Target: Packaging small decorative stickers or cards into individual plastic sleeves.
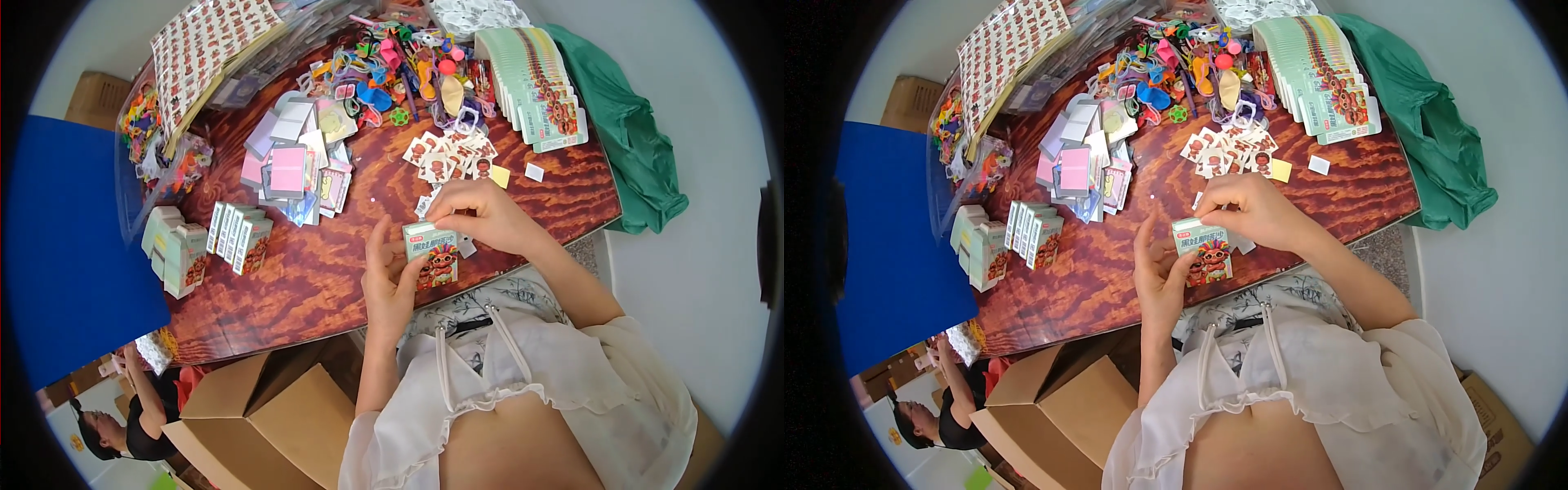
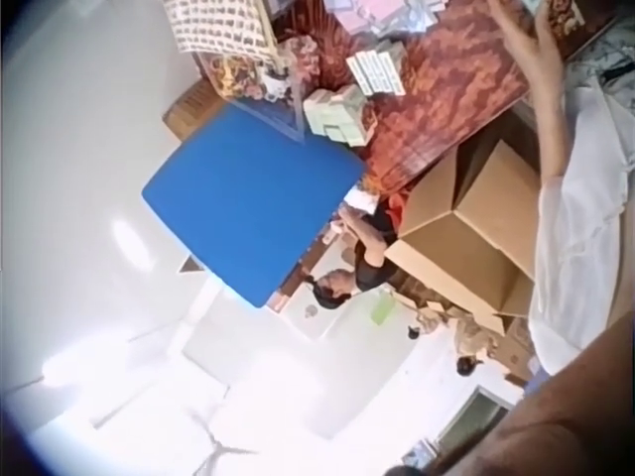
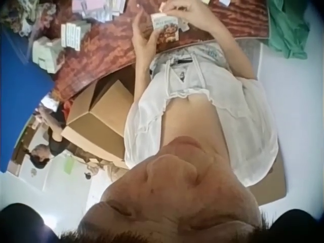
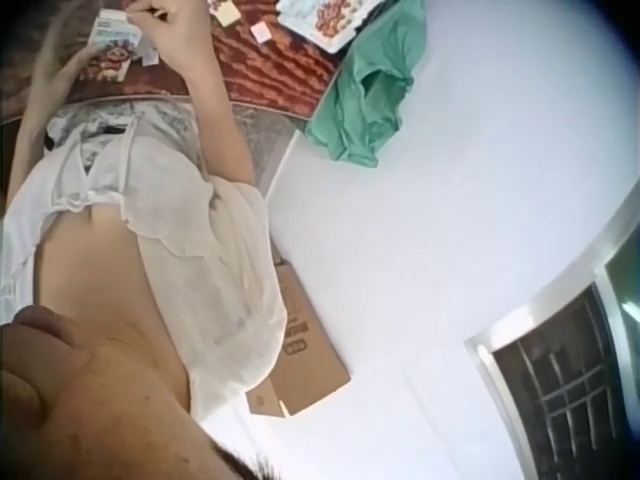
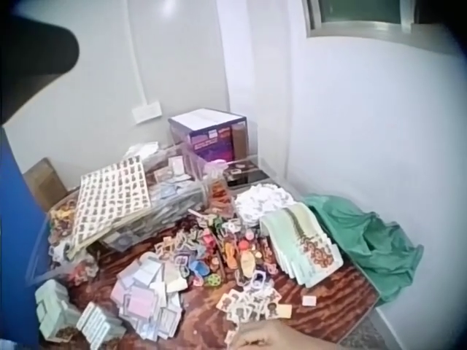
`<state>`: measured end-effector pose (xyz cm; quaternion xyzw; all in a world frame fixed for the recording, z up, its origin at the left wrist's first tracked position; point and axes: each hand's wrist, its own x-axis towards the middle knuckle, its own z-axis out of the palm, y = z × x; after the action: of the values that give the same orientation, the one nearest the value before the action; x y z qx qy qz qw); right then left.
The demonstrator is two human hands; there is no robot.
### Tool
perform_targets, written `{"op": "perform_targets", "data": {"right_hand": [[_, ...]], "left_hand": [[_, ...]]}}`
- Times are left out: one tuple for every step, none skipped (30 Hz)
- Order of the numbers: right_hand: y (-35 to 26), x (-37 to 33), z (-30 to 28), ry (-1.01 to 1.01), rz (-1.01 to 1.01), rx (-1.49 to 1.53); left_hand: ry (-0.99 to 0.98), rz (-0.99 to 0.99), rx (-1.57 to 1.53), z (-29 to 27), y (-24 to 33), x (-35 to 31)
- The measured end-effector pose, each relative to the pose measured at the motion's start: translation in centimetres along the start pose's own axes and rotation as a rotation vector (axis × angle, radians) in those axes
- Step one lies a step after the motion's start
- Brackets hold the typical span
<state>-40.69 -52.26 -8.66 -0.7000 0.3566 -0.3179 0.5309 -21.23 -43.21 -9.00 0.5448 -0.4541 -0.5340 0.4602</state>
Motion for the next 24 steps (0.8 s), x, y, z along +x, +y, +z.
{"op": "perform_targets", "data": {"right_hand": [[-0.2, -0.1, 0.1, -0.004, 0.002, 0.000], [-0.5, -0.2, 0.3, 0.023, 0.018, -0.016], [-0.7, -0.2, 0.3, 0.050, 0.035, -0.032], [-0.9, -0.1, 0.3, 0.049, 0.036, -0.032], [-1.2, 0.0, 0.2, 0.048, 0.152, 0.066], [-1.3, 0.1, 0.2, 0.047, 0.268, 0.164], [-1.2, 0.1, 0.3, 0.048, 0.270, 0.164], [-1.0, 0.1, 0.4, 0.052, 0.239, 0.142], [-0.9, 0.1, 0.5, 0.055, 0.207, 0.119], [-0.8, 0.1, 0.4, 0.056, 0.208, 0.120], [-0.7, 0.2, 0.3, 0.022, 0.139, 0.062], [-0.6, 0.2, 0.3, -0.013, 0.069, 0.003], [-0.5, 0.1, 0.4, -0.015, 0.069, 0.005], [-0.3, -0.1, 0.6, -0.007, 0.033, 0.002], [-0.1, -0.4, 0.9, 0.001, -0.004, -0.001], [-0.2, -0.7, 1.4, -0.003, -0.004, 0.001], [-0.3, -1.0, 2.0, 0.080, -0.012, -0.004], [-0.4, -1.2, 2.6, 0.164, -0.020, -0.008], [-0.7, -1.5, 3.1, 0.165, -0.020, -0.008], [-1.0, -1.6, 3.6, 0.231, 0.039, 0.029], [-1.1, -1.7, 3.8, 0.297, 0.098, 0.066], [-1.0, -1.7, 3.7, 0.299, 0.098, 0.067], [-0.8, -1.8, 3.7, 0.289, 0.147, 0.121], [-0.5, -1.9, 3.7, 0.280, 0.196, 0.176]], "left_hand": [[0.001, -0.010, 0.026, 0.0, 0.0, -0.1], [0.002, -0.018, 0.054, -0.1, 0.0, -0.1], [0.003, -0.019, 0.053, -0.1, -0.1, 0.0], [-0.015, -0.018, 0.038, 0.0, -0.3, 0.0], [-0.036, -0.016, 0.024, 0.0, -0.3, 0.1], [-0.037, -0.018, 0.023, 0.0, -0.2, 0.1], [-0.040, -0.009, 0.034, 0.0, 0.0, 0.0], [-0.044, 0.000, 0.046, -0.1, 0.1, 0.0], [-0.045, -0.001, 0.046, 0.0, 0.1, 0.0], [-0.006, 0.005, 0.055, 0.2, 0.1, -0.1], [0.036, 0.011, 0.064, 0.3, 0.1, -0.1], [0.038, 0.009, 0.064, 0.2, 0.0, -0.2], [0.096, 0.004, 0.137, 0.1, -0.1, -0.3], [0.155, -0.001, 0.210, 0.1, -0.2, -0.5], [0.159, -0.003, 0.210, 0.2, -0.3, -0.5], [0.199, 0.048, 0.228, 0.4, -0.5, -0.4], [0.234, 0.100, 0.244, 0.5, -0.7, -0.3], [0.233, 0.100, 0.244, 0.7, -0.6, -0.3], [0.251, 0.104, 0.307, 0.8, -0.5, -0.3], [0.270, 0.109, 0.370, 0.9, -0.3, -0.3], [0.269, 0.110, 0.371, 1.1, -0.3, -0.3], [0.267, 0.134, 0.383, 1.2, -0.3, -0.3], [0.262, 0.158, 0.393, 1.3, -0.3, -0.4], [0.258, 0.159, 0.394, 1.2, -0.4, -0.3]]}}
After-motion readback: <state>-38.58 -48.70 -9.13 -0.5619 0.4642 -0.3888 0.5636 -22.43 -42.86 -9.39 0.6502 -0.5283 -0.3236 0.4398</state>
